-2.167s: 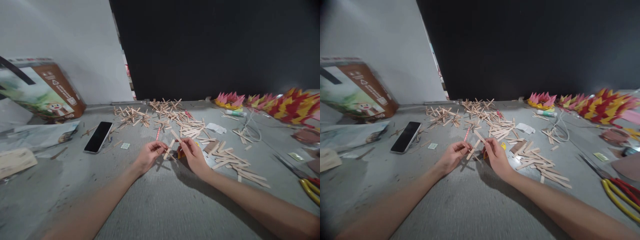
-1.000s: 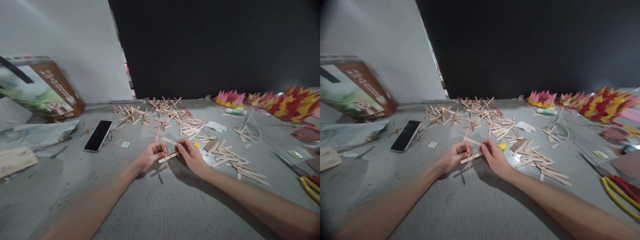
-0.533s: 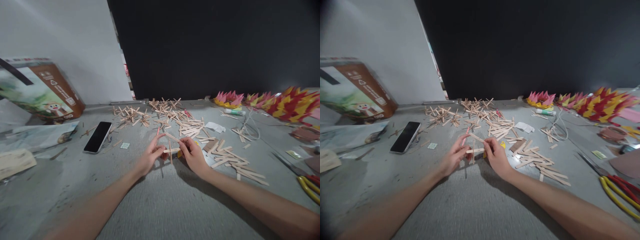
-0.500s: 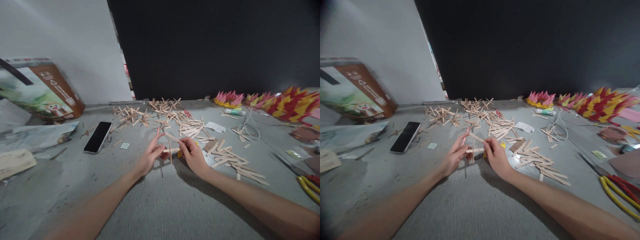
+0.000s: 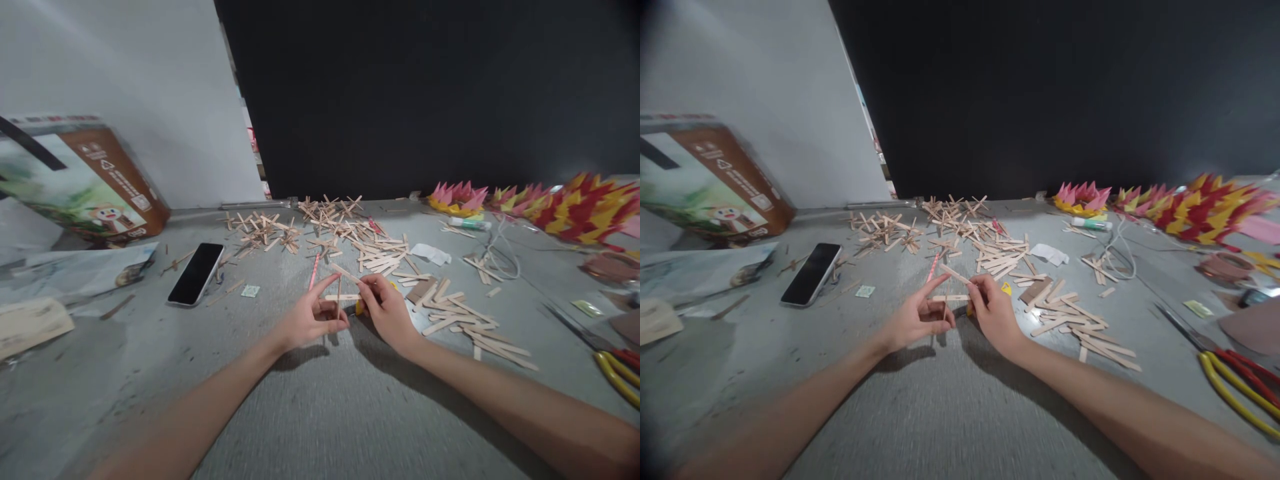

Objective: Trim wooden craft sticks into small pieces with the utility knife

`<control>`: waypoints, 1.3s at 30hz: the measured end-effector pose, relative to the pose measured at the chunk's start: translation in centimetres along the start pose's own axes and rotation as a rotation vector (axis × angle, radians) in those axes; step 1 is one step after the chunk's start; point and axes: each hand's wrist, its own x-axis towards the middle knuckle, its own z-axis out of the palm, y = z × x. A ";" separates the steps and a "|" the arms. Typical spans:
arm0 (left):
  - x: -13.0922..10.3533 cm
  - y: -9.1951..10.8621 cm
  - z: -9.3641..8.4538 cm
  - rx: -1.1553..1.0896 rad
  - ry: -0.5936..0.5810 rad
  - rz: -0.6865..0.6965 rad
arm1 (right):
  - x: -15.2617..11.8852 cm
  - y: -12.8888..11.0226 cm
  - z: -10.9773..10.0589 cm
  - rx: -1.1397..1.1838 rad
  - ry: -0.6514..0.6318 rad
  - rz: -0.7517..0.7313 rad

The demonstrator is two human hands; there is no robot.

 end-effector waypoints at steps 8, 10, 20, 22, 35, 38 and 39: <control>0.4 -0.8 -0.4 -0.004 0.022 -0.012 | 0.0 -0.2 -0.1 0.009 -0.053 -0.024; 0.4 -0.8 -0.4 -0.003 0.042 -0.011 | 0.0 -0.1 -0.1 -0.009 -0.064 -0.043; 0.3 -0.3 0.0 0.019 0.066 -0.005 | -0.5 -0.4 -0.1 -0.100 -0.124 -0.072; 0.3 -0.4 -0.1 0.019 0.063 -0.005 | -0.4 -0.4 -0.1 -0.075 -0.137 -0.070; 0.6 -0.2 -0.6 0.058 0.145 0.052 | -1.1 -1.2 -0.3 0.252 -0.160 -0.003; 0.6 -0.4 -0.5 0.045 0.236 0.071 | -0.9 -0.8 -0.3 0.163 -0.033 0.009; 0.7 -0.5 -0.5 0.039 0.263 0.083 | -0.8 -0.7 -0.3 0.125 0.001 0.016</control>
